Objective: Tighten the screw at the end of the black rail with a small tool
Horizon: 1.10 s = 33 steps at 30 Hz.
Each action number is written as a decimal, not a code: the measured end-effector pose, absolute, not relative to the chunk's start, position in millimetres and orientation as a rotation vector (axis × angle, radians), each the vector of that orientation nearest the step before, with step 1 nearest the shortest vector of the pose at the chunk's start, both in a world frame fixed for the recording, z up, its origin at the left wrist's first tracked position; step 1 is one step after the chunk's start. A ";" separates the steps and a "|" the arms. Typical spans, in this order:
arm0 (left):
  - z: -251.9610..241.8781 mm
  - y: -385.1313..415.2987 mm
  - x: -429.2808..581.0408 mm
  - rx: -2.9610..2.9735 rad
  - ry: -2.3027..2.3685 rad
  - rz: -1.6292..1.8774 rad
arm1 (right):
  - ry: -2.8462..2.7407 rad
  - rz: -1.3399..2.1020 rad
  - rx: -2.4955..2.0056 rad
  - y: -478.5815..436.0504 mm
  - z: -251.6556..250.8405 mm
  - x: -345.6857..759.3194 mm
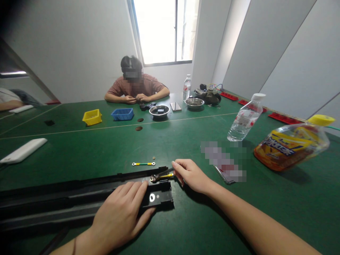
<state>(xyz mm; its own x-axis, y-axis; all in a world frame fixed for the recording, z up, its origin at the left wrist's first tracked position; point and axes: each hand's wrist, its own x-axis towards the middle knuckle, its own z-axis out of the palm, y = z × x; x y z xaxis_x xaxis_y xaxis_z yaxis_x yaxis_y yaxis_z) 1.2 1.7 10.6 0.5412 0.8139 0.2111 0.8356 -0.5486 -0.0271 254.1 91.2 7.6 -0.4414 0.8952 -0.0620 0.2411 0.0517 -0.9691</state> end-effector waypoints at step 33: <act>8.9 2.3 -1.0 -2.639 -1.412 -0.290 | -1.997 1.898 -1.280 92.7 29.0 273.1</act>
